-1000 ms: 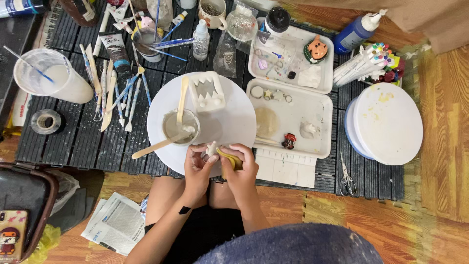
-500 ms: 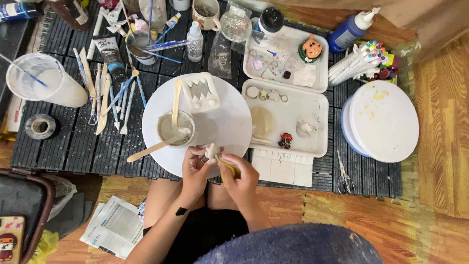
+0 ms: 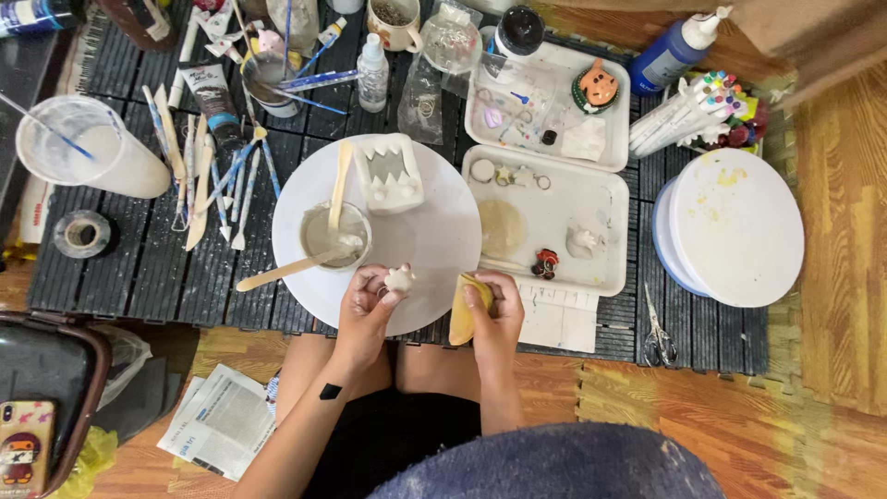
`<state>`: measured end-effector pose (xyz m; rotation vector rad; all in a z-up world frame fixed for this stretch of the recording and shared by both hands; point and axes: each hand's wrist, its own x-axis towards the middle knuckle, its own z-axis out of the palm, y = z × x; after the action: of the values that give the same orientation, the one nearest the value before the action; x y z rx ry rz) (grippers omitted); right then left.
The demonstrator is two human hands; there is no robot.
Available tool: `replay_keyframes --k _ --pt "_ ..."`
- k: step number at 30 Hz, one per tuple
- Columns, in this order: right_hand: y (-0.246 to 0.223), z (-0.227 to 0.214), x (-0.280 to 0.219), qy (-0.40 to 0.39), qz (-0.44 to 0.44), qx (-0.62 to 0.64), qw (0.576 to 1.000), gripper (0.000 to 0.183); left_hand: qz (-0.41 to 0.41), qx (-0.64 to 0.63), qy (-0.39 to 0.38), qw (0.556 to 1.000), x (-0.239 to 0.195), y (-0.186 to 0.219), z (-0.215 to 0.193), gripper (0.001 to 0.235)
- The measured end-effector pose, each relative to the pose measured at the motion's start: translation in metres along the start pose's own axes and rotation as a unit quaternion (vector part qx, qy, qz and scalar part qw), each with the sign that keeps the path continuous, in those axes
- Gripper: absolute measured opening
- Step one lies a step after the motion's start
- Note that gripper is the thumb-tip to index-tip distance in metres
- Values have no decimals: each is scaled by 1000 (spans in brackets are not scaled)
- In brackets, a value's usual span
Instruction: The person sits on the floor and uses a sponge to wipe a small white figurine and a larger white mold. They then use a paintbrush to apply a white substance to the figurine before returning to wipe the mold with the sponge.
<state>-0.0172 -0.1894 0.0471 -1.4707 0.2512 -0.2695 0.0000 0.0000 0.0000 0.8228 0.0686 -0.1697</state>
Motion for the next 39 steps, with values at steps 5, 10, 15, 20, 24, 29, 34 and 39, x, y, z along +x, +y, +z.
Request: replay_keyframes --k 5,10,15,20,24,29,34,39 --pt "16 9 -10 -49 128 99 986 21 -55 -61 -13 997 -1 -2 -1 35" --pt "3 18 -15 -46 -21 27 998 19 -30 -10 -33 999 -4 -2 3 36" --pt "-30 21 -15 -48 -77 -94 991 20 -4 11 -35 999 -7 -2 10 36" --pt "-49 37 -22 1 -166 -213 963 19 83 121 -13 989 -15 -5 21 32" --pt "-60 37 -27 7 -165 -248 955 21 107 154 -23 982 -17 0 24 32" --pt "-72 34 -31 5 -143 -243 959 21 107 184 -15 977 -16 10 27 32" --pt "-70 45 -32 14 -214 -324 921 22 65 244 -2 968 -17 17 28 36" --pt "-71 50 -28 11 -162 -311 936 21 118 298 -1 947 -18 24 32 33"
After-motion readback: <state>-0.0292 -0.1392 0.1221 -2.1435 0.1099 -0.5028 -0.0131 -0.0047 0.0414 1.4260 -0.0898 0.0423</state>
